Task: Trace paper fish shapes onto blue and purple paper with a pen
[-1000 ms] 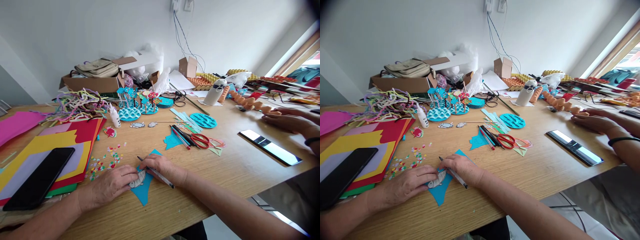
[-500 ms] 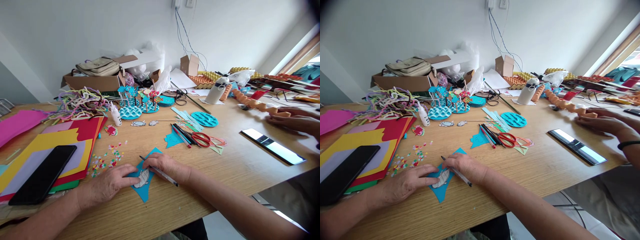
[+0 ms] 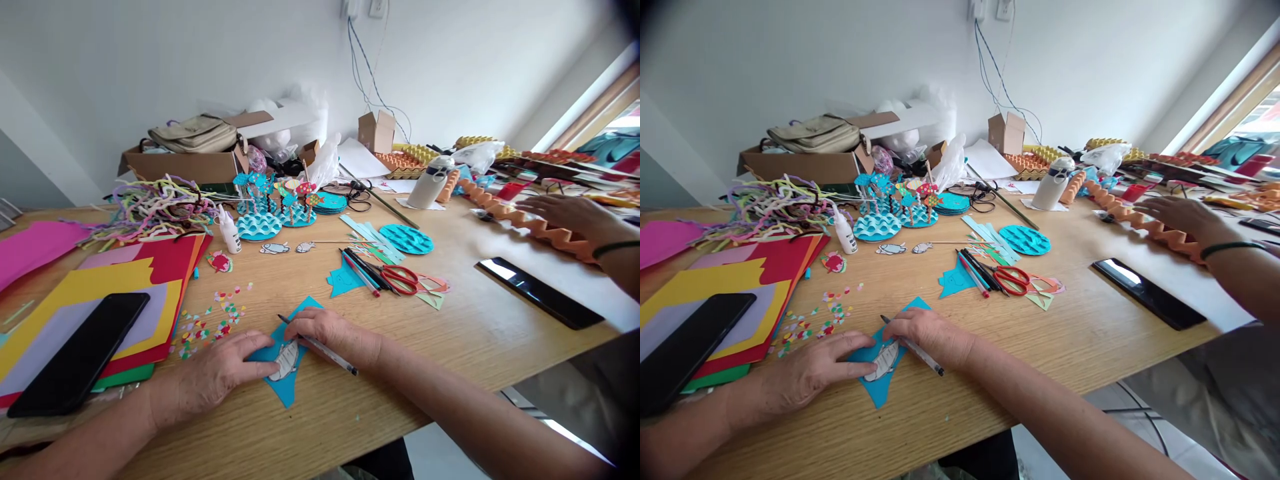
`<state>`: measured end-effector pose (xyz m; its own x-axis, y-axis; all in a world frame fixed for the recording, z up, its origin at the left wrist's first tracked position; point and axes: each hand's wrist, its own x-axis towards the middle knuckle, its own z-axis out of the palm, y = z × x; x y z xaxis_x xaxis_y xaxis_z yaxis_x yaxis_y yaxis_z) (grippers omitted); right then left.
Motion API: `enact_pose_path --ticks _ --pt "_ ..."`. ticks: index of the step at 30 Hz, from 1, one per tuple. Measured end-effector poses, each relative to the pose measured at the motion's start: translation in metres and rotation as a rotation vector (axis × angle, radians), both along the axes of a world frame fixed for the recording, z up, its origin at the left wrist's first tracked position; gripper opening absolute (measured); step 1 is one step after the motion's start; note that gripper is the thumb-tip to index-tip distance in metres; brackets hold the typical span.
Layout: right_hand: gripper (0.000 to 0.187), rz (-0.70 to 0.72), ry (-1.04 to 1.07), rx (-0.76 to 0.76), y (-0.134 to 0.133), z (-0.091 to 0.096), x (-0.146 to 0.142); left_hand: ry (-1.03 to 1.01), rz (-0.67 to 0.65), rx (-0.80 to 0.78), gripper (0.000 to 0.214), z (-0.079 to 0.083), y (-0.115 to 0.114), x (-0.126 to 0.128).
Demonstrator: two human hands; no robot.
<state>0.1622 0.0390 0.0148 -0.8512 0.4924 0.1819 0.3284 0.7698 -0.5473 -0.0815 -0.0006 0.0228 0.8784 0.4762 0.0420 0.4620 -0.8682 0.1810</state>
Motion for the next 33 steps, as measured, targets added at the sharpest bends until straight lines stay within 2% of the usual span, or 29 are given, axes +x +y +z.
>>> enact_pose_path --ticks 6,17,21,33 --pt "0.020 -0.012 -0.013 0.021 0.000 0.001 0.000 -0.045 -0.024 0.054 0.038 -0.005 0.002 -0.003" --pt "0.020 -0.034 0.024 0.017 0.000 -0.007 0.000 0.026 0.011 0.005 0.046 -0.009 0.001 -0.004" --pt "0.021 -0.044 0.026 0.010 -0.001 -0.006 -0.001 -0.011 0.007 0.018 0.046 -0.012 0.002 -0.006" --pt "0.021 -0.050 0.032 0.047 -0.002 -0.005 -0.003 -0.019 -0.015 0.008 0.040 -0.004 0.000 0.000"
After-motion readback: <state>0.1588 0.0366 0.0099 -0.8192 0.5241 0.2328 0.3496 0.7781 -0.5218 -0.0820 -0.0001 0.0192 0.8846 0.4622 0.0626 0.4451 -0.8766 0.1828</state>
